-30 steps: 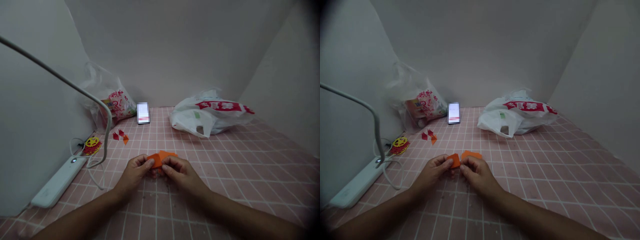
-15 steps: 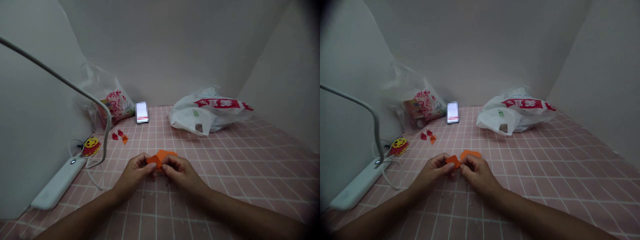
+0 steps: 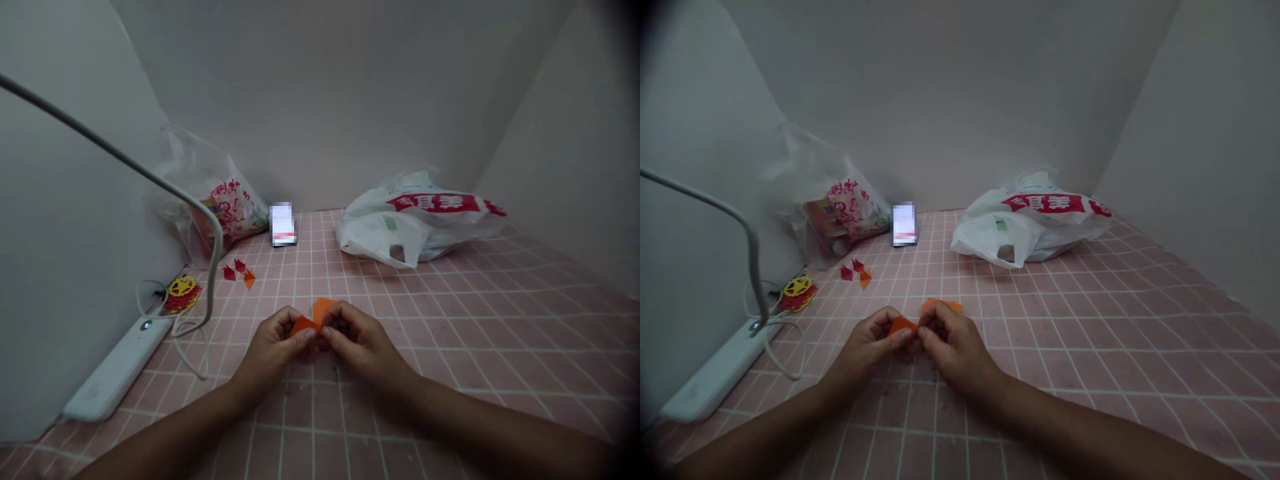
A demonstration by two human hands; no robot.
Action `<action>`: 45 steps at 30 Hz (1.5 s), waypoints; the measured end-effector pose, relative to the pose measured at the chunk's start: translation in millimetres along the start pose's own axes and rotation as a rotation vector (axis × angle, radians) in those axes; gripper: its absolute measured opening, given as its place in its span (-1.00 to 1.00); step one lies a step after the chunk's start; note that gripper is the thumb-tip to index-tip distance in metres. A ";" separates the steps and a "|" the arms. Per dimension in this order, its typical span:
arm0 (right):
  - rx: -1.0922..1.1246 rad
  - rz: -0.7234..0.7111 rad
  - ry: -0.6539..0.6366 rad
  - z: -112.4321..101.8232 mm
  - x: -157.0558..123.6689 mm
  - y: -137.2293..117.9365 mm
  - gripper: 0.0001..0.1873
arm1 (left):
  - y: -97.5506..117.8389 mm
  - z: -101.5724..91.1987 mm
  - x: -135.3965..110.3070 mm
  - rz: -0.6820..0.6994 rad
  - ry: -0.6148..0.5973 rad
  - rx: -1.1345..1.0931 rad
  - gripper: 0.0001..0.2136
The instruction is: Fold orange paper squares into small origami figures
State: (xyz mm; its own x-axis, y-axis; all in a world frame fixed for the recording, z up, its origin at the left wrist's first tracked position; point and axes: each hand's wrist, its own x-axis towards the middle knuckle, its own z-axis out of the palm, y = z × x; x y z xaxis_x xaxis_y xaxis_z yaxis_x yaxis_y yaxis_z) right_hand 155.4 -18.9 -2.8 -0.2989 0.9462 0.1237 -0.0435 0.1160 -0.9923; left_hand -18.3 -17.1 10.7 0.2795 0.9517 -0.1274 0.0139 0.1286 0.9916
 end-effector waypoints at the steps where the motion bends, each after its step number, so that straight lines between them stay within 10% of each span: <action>1: -0.002 0.001 0.002 0.0 -0.3 0.4 -0.95 | -0.2 0.4 0.0 0.000 0.005 -0.006 -0.76; 45: -0.038 -0.008 0.004 1.8 1.0 -1.0 -0.91 | -7.0 2.4 -2.4 0.041 -0.020 -0.049 -0.80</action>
State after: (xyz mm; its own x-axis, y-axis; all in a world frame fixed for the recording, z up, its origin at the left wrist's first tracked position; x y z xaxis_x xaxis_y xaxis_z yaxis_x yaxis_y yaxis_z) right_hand 153.4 -18.6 -1.7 -0.2946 0.9465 0.1318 -0.0096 0.1350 -0.9908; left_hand -16.8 -20.9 4.1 0.2980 0.9507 -0.0859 -0.0444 0.1037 0.9936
